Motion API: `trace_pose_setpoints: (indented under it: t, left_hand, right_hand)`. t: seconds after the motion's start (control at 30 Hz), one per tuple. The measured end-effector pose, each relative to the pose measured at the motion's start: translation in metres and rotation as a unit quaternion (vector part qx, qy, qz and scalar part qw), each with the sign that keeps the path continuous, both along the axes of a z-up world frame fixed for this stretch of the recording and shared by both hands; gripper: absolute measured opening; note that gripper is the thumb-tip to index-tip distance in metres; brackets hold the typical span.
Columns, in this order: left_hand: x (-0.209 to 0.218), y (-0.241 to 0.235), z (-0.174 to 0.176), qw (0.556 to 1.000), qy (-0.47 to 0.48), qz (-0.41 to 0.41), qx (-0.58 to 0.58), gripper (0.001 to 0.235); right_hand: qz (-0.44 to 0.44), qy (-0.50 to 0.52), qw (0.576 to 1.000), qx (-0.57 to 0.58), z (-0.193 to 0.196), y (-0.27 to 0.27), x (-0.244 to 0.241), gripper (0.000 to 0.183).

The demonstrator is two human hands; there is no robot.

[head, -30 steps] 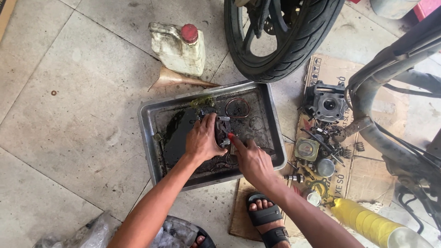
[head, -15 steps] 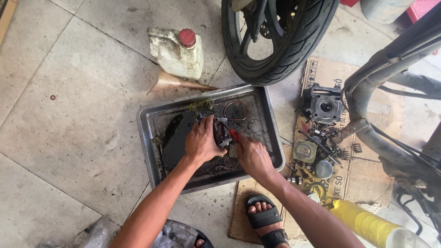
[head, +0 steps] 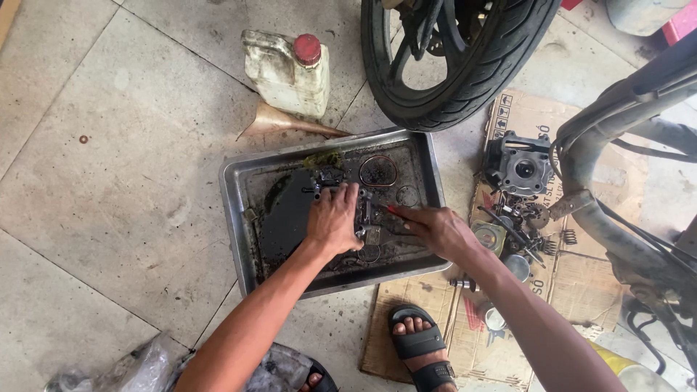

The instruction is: Cleaning motorcycle engine components in a tray using a brush and a scraper

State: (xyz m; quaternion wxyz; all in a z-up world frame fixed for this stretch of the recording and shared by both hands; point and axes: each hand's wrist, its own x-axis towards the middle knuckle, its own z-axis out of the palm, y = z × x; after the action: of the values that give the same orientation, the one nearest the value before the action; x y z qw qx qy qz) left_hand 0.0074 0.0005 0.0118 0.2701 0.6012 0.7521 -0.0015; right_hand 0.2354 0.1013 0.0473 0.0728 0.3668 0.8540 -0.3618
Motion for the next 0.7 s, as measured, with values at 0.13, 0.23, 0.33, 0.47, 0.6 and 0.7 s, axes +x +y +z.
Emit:
trace_pose_setpoints:
  t: [0.13, 0.23, 0.33, 0.47, 0.6, 0.7]
  left_hand:
    - [0.004, -0.004, 0.013, 0.998, 0.011, -0.050, -0.023, 0.124]
    - [0.000, -0.009, 0.012, 0.995, 0.027, -0.087, -0.026, 0.123]
    - [-0.007, -0.013, 0.008, 0.991, 0.063, -0.118, -0.027, 0.123]
    - [-0.015, -0.018, 0.006, 0.985, 0.093, -0.139, -0.028, 0.122]
    - [-0.015, -0.019, 0.003, 0.987, 0.082, -0.137, -0.028, 0.122]
    - [-0.013, -0.022, 0.003, 0.978, 0.117, -0.172, -0.027, 0.121]
  right_hand:
    - [0.028, 0.011, 0.999, 0.013, -0.011, 0.007, 0.014, 0.035]
    - [0.034, 0.045, 0.998, 0.011, -0.007, -0.007, 0.009, 0.034]
    - [-0.003, 0.096, 0.990, -0.098, -0.042, -0.026, 0.016, 0.035]
    - [-0.027, 0.139, 0.987, -0.070, -0.045, -0.034, 0.007, 0.035]
    - [-0.066, 0.146, 0.986, -0.044, -0.066, -0.044, 0.017, 0.037]
    - [-0.060, 0.163, 0.975, -0.137, -0.069, -0.045, 0.016, 0.039]
